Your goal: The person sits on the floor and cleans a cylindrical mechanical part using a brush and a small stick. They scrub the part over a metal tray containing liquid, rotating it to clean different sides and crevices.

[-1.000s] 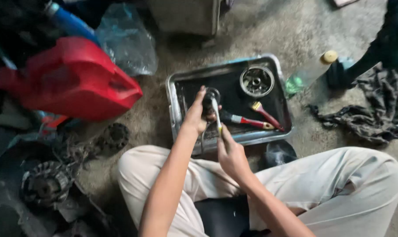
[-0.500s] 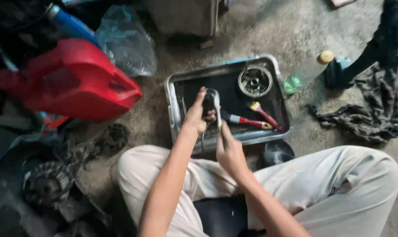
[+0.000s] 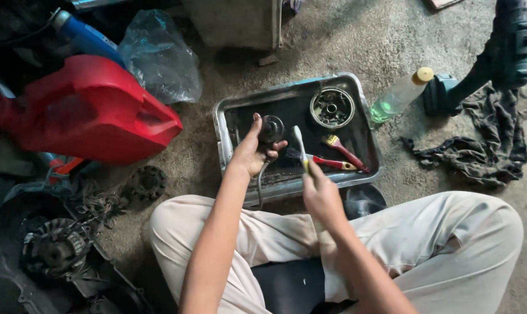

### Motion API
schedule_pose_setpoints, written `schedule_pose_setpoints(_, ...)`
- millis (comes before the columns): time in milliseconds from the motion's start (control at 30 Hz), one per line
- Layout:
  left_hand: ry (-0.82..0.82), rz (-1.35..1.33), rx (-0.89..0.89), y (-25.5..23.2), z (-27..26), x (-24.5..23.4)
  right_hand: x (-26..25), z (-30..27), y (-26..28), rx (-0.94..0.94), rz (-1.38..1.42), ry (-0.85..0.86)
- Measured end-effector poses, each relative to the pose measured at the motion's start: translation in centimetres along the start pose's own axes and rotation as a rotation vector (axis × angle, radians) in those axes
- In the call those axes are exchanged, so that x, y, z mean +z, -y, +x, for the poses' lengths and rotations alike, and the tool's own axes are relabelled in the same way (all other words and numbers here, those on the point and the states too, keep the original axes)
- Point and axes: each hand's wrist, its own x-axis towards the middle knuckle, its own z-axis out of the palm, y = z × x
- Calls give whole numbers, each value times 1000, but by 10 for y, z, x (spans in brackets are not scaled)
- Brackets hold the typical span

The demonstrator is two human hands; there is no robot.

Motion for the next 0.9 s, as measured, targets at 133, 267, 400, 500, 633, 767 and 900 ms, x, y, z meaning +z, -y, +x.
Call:
schedule_pose_setpoints(133,72,149,-53,-6,-19,8,-9,23,-16,-214,-67,-42)
schedule_pose_setpoints(267,-68,1122,581,1,-4,-21,-9,24,-1,-213,56,115)
schedule_pose_setpoints(400,-461,1747,441,-14,-52,31,-14,31,-13,-158,-110,122)
schedule_pose_setpoints(500,-459,1917,481,-20,-79,63,-18,38,-19,-84,-424,85)
schedule_pose_setpoints(633,-446,1968,531,-13,-82,66,-15,42,-27,-221,-617,-46)
schedule_pose_setpoints(767,-439,2028,774,-7,-66,58,-24,40,-25,-211,-616,51)
schedule_pose_setpoints(900,-549,2011,939,6,-53,56,-35,13,0,-146,-249,5)
